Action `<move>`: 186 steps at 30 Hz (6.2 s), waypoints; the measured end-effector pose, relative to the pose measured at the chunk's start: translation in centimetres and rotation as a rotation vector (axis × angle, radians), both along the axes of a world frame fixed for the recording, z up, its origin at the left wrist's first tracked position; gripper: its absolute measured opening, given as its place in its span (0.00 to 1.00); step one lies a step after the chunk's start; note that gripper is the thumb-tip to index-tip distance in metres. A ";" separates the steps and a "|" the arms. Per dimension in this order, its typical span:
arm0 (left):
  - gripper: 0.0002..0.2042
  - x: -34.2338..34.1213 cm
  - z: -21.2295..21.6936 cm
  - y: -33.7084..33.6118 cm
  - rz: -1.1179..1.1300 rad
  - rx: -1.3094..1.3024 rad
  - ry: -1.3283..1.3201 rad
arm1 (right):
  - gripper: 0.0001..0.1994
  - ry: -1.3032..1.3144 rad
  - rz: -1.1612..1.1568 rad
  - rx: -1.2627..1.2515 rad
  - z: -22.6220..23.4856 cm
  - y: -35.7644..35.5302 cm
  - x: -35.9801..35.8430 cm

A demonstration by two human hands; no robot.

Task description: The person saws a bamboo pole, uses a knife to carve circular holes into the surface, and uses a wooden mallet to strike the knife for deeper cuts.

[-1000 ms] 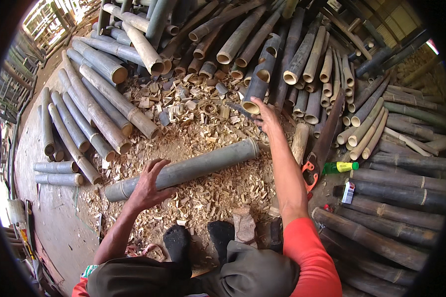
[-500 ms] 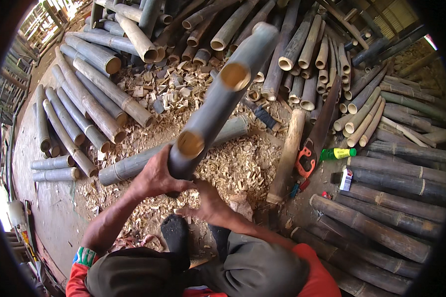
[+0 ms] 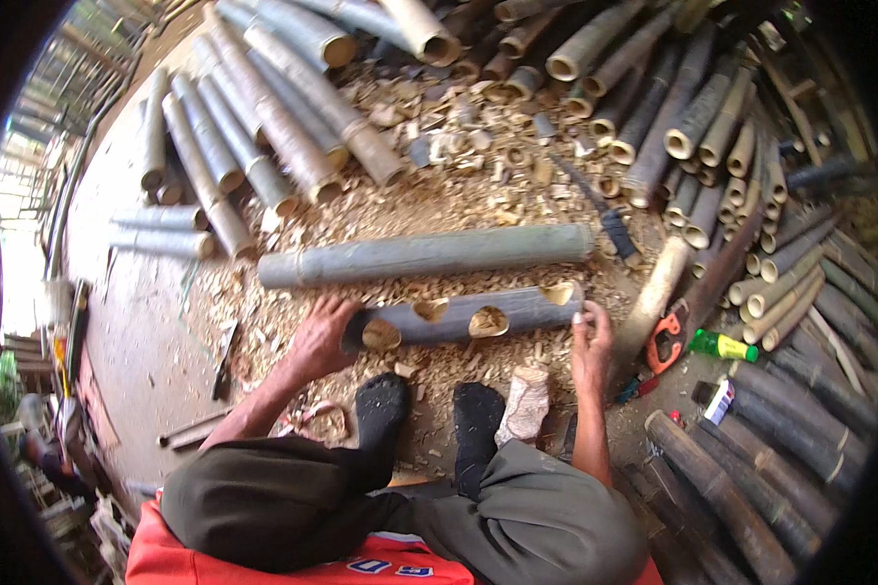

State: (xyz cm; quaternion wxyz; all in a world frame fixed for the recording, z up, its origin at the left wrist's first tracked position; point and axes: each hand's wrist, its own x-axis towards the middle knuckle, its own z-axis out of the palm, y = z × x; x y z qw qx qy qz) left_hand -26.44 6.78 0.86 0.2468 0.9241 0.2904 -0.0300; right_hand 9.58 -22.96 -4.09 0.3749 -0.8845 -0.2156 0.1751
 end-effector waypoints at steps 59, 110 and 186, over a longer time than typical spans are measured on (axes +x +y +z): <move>0.47 -7.1 -5.7 -4.5 1.008 -0.619 -0.761 | 0.31 0.255 -0.116 -0.987 0.6 -19.2 -8.8; 0.71 5.8 -2.1 -2.5 0.114 0.056 -0.014 | 0.09 -0.060 0.597 -0.021 1.6 7.9 -14.3; 0.66 -4.5 -1.6 -3.7 0.856 -0.039 -0.427 | 0.16 0.631 -0.185 0.475 9.0 0.5 -4.6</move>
